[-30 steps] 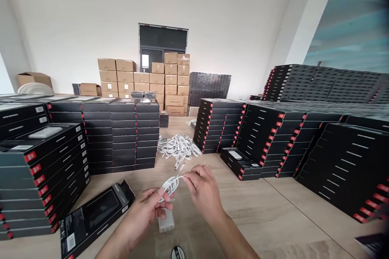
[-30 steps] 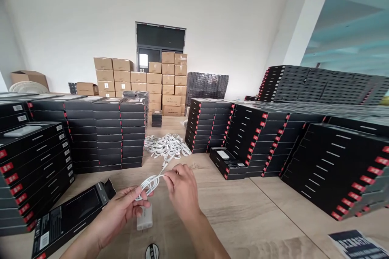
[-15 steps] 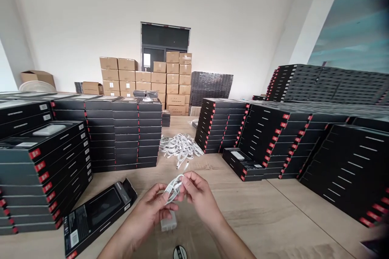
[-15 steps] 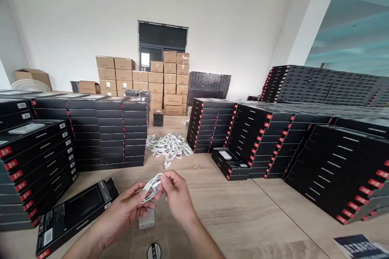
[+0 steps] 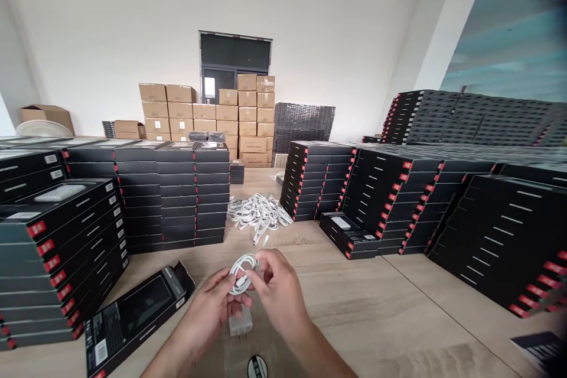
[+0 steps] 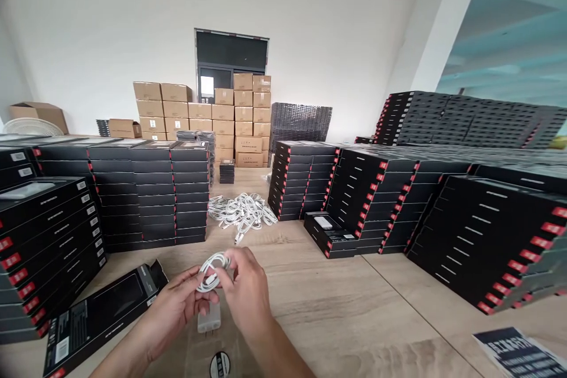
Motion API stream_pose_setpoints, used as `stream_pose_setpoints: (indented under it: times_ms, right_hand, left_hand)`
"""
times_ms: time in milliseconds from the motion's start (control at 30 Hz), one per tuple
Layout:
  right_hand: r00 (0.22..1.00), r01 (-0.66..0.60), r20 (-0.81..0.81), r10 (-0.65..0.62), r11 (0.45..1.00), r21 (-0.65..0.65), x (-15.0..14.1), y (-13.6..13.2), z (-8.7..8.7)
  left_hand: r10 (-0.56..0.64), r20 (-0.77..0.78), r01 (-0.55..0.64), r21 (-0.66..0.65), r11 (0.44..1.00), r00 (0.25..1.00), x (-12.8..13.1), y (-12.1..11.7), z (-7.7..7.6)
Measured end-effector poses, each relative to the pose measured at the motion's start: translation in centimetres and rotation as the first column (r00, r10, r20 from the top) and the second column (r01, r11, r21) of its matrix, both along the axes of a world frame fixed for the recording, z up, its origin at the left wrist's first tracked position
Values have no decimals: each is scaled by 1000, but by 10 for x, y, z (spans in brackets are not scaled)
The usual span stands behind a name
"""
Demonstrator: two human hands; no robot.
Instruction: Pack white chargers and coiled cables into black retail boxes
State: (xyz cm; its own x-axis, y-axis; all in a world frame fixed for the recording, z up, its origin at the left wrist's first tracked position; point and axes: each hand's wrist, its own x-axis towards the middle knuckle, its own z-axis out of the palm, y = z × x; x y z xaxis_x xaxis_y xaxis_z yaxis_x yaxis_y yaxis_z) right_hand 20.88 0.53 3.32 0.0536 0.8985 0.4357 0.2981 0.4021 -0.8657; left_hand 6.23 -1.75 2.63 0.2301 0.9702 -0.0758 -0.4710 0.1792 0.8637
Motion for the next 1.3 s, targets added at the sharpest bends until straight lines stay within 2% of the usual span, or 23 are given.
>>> stream_pose_setpoints:
  times_ms: [67,100,167,267,333,467,633,800,900,1000,1067,1167,1233,1300]
  right_hand:
    - [992,25,-123,-30,999,-43,2,3,1]
    - [979,-16,-203,-3,995,-95,4,4,1]
    - [940,-182,-325,103,958,-223,6,6,3]
    - [885,-392,-383,265,867,-306,5,4,4]
    - [876,-427,-361,319,862,-275,1,1,5]
    - [892,-414,-301,337,875,-249,-8,-6,6]
    - [896,-386,-321,307,895,-224,-11,-8,7]
    - [896,-377,-325,301,904,-201,-12,-8,5]
    - [901,-367,-318,295,909,-197,-14,-9,3]
    - [902,-372,-308,304,909,-191,-16,-11,2]
    - [898,-375,-309,312,911,-171,-19,-13,1]
    - [907,-347,-305,292,927,-145,-23,-14,1]
    - [914,-312,-315,257,940,-139,-24,-13,1]
    - [912,-287,-343,225,948,-139,-23,-11,1]
  left_hand:
    - [35,-20,-35,4,999,999,1,-1,3]
    - [42,-27,-42,8,999,999,1,-1,4]
    - [36,-50,-35,21,999,998,-1,-1,5]
    - [12,-154,-1,70,998,988,-5,1,3]
    - [33,-261,8,152,988,965,-8,2,1]
    - [133,-426,5,309,951,895,-11,1,3]
    - [129,-441,54,378,924,888,-9,-3,10]
    - [207,-541,47,418,907,815,-10,-6,11]
    - [299,-606,41,482,875,737,-11,-5,9]
    - [409,-683,49,545,837,606,-12,-4,6]
    - [454,-714,40,558,829,533,-12,-3,5]
    - [493,-729,3,561,828,475,-12,-2,5]
    - [511,-721,-45,558,829,468,-12,-2,4]
    - [481,-707,-73,524,849,519,-13,-1,3]
